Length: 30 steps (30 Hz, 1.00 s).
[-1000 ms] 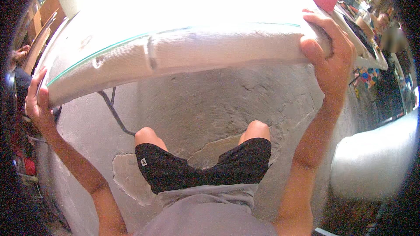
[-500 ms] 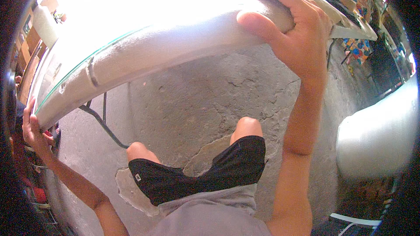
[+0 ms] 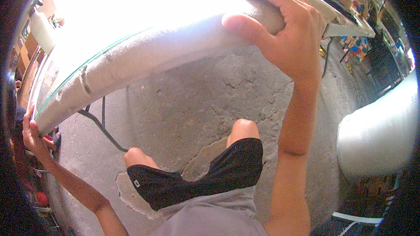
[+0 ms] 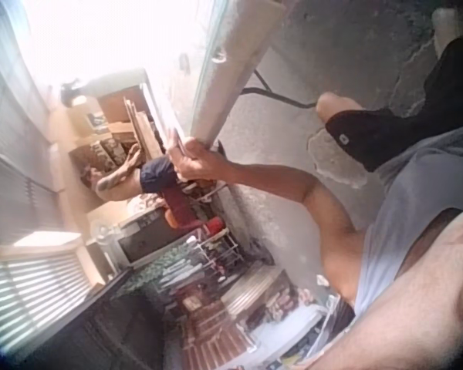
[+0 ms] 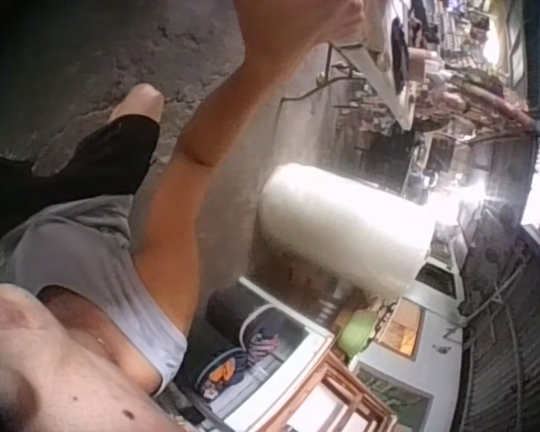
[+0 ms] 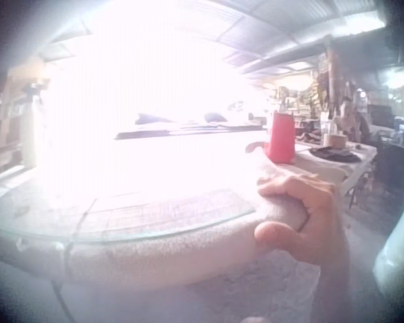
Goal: The person wipes a workbench surface with a cloth, then places a framed picture on the table. They lift the frame to inspect the edges and underside, then set it back down and continue wiping the table around it.
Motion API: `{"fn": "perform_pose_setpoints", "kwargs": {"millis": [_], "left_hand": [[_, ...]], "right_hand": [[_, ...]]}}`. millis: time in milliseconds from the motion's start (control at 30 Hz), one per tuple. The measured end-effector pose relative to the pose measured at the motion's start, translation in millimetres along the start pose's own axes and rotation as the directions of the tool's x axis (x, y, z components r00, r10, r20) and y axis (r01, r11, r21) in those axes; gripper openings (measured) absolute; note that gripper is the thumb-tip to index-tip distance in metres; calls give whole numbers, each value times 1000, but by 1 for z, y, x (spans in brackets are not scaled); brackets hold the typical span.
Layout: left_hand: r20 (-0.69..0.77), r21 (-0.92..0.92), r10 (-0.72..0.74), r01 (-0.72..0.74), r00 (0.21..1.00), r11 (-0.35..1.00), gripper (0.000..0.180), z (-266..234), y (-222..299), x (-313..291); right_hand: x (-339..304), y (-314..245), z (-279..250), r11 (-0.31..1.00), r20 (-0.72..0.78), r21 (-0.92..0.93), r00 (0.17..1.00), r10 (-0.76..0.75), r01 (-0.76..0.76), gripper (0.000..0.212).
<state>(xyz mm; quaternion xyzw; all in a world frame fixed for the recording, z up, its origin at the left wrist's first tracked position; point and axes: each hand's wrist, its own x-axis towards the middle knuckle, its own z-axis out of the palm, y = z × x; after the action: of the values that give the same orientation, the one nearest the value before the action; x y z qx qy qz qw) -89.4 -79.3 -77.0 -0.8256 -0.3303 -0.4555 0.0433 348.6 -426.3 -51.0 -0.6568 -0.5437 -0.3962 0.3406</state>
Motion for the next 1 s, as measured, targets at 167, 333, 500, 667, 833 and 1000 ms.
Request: {"fn": "perform_pose_setpoints", "kwargs": {"millis": [167, 333, 500, 667, 833, 1000], "left_hand": [[6, 54, 111, -111, 994, 992, 91, -3, -6, 2], [7, 68, 130, -130, 992, 989, 89, -2, -1, 3], [-12, 84, 151, -150, 988, 985, 86, 0, 5, 1], [-34, 98, 136, -133, 990, 986, 89, 0, 6, 1], [-32, 102, 139, -135, 990, 986, 89, 0, 9, 2], [-46, 90, 146, -141, 988, 986, 84, 3, 7, 3]], "right_hand": [[2, -3, -1, 999, 15, -29, 999, -29, 29, 50], [2, -6, -8, 997, 87, -48, 994, 68, -64, 65], [2, -6, -3, 999, 11, -44, 1000, -21, 22, 52], [1, -9, -5, 995, 78, -50, 993, 85, -81, 74], [3, -8, -6, 999, 31, -52, 1000, 2, 0, 53], [6, -10, -19, 998, 112, -58, 994, -10, 17, 44]]}}
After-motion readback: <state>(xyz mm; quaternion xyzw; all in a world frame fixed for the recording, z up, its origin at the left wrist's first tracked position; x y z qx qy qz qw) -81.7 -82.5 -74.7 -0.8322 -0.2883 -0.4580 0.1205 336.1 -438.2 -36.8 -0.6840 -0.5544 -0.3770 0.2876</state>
